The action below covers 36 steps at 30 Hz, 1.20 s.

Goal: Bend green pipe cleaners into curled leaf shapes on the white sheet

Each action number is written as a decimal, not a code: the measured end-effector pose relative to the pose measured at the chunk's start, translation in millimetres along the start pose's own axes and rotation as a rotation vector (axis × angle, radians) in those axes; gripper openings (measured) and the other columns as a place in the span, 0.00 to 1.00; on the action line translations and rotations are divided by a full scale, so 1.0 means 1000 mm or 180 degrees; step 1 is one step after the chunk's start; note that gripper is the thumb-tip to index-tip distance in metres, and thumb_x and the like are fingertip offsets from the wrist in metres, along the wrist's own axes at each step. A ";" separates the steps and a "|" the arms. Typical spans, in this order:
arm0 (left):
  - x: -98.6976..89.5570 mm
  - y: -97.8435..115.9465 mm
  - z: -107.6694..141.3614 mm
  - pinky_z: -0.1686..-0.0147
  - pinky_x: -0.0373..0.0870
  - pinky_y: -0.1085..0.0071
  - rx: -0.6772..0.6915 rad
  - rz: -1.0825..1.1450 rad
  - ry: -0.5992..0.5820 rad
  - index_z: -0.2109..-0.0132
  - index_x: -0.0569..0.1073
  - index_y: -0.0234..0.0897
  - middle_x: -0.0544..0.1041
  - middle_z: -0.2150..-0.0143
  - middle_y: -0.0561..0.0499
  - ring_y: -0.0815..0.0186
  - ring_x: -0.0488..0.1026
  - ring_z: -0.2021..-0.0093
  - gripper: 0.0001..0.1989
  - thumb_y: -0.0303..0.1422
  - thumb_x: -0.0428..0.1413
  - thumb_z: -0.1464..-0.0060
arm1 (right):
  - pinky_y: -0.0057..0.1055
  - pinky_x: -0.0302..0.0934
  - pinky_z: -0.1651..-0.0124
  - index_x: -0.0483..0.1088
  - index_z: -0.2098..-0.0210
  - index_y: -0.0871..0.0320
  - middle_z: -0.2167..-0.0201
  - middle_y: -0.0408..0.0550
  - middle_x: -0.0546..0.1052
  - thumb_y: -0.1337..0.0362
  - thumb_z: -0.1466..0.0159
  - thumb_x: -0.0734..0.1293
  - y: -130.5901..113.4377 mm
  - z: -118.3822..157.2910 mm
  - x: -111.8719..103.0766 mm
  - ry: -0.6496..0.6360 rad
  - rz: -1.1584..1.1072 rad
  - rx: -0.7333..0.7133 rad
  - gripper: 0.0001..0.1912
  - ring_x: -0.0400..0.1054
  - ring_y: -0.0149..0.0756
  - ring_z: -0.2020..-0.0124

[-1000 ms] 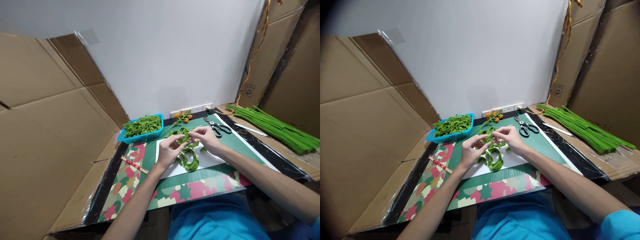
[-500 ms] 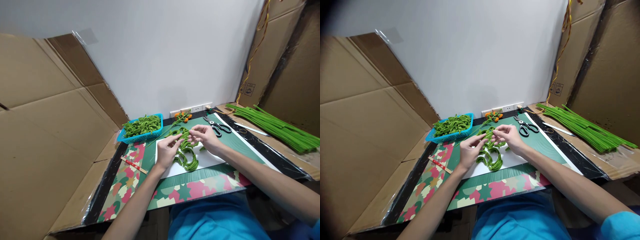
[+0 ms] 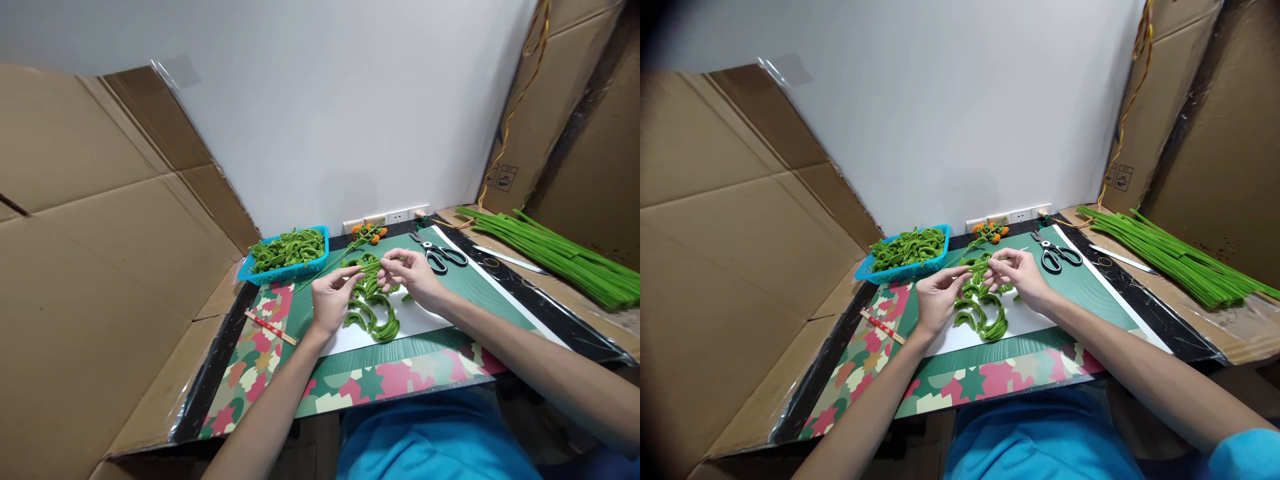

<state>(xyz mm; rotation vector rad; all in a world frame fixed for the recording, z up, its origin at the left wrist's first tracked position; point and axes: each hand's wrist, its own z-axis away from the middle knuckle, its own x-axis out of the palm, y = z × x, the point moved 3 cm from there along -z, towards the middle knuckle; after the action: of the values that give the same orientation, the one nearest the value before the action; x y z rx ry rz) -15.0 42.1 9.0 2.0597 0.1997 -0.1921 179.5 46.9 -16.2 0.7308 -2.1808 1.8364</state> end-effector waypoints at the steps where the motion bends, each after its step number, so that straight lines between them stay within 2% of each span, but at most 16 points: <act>1: 0.000 0.000 0.000 0.79 0.68 0.72 0.0027 -0.0031 0.0002 0.59 0.87 0.40 0.85 0.69 0.49 0.69 0.71 0.80 0.10 0.39 0.70 0.47 | 0.30 0.75 0.72 0.75 0.65 0.59 0.73 0.47 0.82 0.51 0.44 0.82 -0.001 0.000 0.000 -0.0009 0.0004 -0.0028 0.21 0.78 0.35 0.74; 7: -0.002 0.002 0.002 0.76 0.72 0.71 0.0297 -0.0184 -0.0043 0.58 0.88 0.42 0.86 0.65 0.49 0.68 0.74 0.78 0.09 0.39 0.69 0.44 | 0.26 0.70 0.76 0.75 0.67 0.59 0.75 0.47 0.81 0.53 0.44 0.82 -0.007 0.002 0.000 -0.0026 0.0011 -0.0019 0.19 0.74 0.32 0.78; 20: -0.003 -0.001 0.004 0.73 0.76 0.70 0.0394 -0.0191 0.0064 0.57 0.88 0.43 0.87 0.64 0.49 0.66 0.78 0.75 0.08 0.37 0.67 0.42 | 0.27 0.69 0.76 0.75 0.67 0.59 0.75 0.47 0.82 0.54 0.44 0.81 -0.008 0.005 0.005 -0.0008 -0.0053 -0.0009 0.18 0.74 0.33 0.79; 31: -0.001 0.004 0.005 0.74 0.74 0.71 0.0447 -0.0333 0.0098 0.58 0.88 0.42 0.86 0.65 0.49 0.67 0.76 0.77 0.09 0.39 0.66 0.41 | 0.29 0.72 0.74 0.75 0.67 0.59 0.75 0.48 0.82 0.54 0.44 0.81 -0.010 0.005 0.006 0.0071 -0.0071 -0.0098 0.18 0.75 0.34 0.78; 36: -0.003 0.005 0.006 0.78 0.70 0.73 0.0298 -0.0314 0.0142 0.58 0.87 0.40 0.84 0.70 0.50 0.68 0.76 0.79 0.11 0.41 0.68 0.43 | 0.29 0.71 0.75 0.76 0.66 0.58 0.74 0.47 0.82 0.53 0.41 0.80 -0.011 0.006 0.006 -0.0126 0.0222 -0.0176 0.17 0.75 0.34 0.77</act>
<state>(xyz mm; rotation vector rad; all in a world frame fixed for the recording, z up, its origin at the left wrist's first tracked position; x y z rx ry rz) -17.5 34.3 11.1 2.1501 0.3257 -0.2198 180.4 38.9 -5.2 0.6940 -2.3001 1.8007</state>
